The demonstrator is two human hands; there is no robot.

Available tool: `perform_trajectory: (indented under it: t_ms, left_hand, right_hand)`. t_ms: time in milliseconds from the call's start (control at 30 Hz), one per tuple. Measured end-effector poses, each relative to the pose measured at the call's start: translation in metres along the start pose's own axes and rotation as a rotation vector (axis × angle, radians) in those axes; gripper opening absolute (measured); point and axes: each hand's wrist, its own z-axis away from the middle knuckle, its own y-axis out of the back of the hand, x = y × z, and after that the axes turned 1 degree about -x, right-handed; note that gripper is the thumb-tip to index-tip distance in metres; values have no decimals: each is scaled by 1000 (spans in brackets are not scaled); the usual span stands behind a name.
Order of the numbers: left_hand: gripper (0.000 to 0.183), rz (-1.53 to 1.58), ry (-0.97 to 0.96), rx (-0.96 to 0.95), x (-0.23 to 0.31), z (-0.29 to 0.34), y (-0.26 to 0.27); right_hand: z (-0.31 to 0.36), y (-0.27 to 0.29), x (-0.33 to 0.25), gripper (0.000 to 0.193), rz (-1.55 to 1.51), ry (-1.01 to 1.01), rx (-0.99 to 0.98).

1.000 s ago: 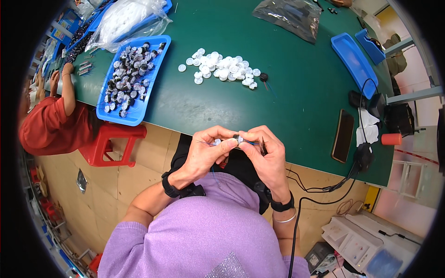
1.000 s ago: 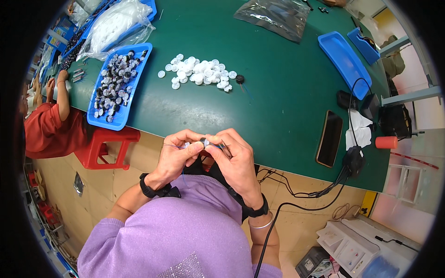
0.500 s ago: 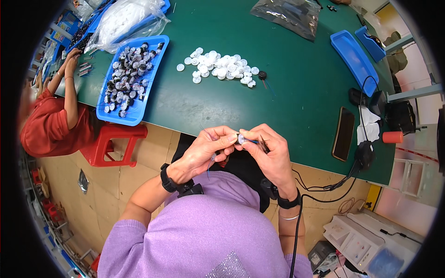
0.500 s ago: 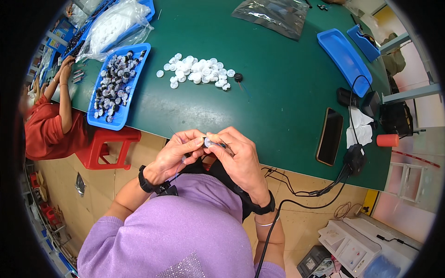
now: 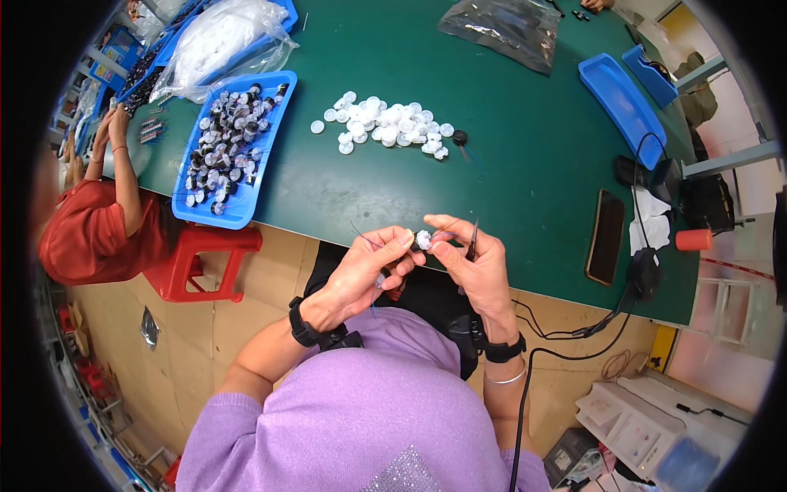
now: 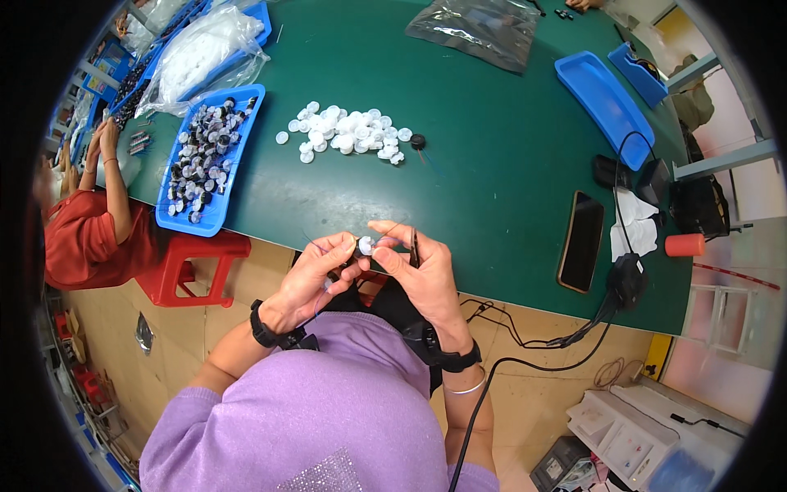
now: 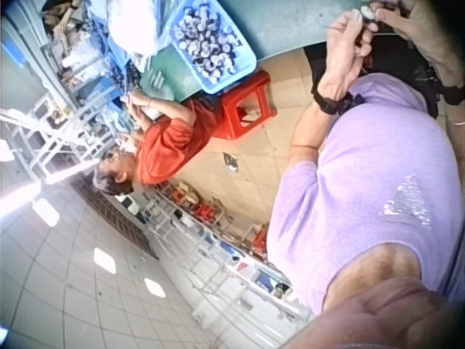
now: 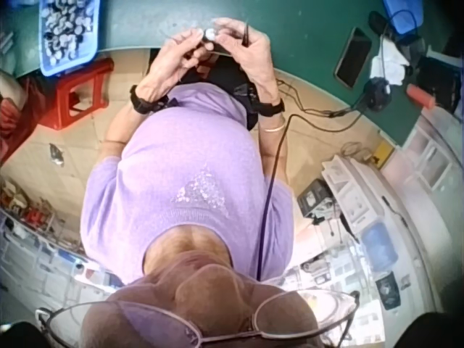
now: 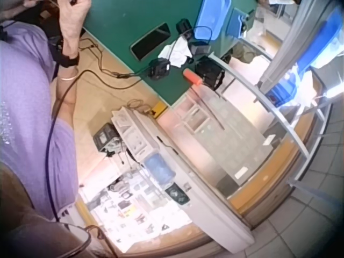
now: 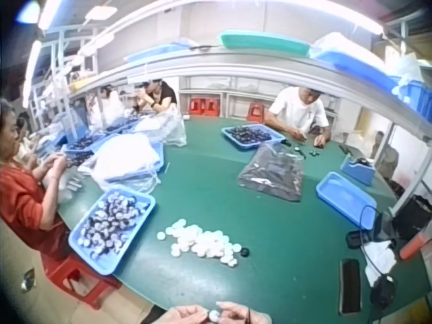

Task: The recorder is assembling small electronic components by inserting internal parts and wires into plastic casings.

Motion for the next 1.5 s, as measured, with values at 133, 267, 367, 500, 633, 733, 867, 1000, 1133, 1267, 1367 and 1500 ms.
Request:
perform_trajectory:
  t_ms: [133,267,367,500,633,733,867,1000,1133,1267,1367,1500]
  left_hand:
    - [21,6,57,13,1,0,0]
    - [20,1,45,15,1,1,1]
    - [20,-29,22,14,0,3,3]
    - [18,-108,-12,51,-5,3,6]
    - [14,-155,-61,69,-9,5,5]
    - [13,-235,-180,81,-12,7,1]
    - [14,-319,-277,74,-13,8,-1]
    - [15,-207,-215,71,-9,4,0]
    - [15,-247,-237,73,-8,3,-1]
    - [14,-304,-276,73,-8,6,-4]
    - [13,-291,-253,68,-9,6,-2]
    - [13,-180,-177,46,-9,5,6]
  right_hand:
    - [-1,8,-4,20,29,25,-43]
    - [-2,4,-7,15,141,39,-50]
    - [-1,0,-17,13,181,125,-70]
    - [2,0,-22,15,424,168,-104]
    - [1,0,-15,17,494,270,-141]
    - [2,1,-15,16,416,224,-138]
    - [1,2,0,18,187,171,-94]
    - [4,-1,3,23,26,20,-31]
    - [5,-3,6,20,-60,6,-1]
    - [5,-3,10,15,57,132,-9]
    - [3,-1,12,14,101,233,-58]
    - [5,-4,1,15,166,193,-110]
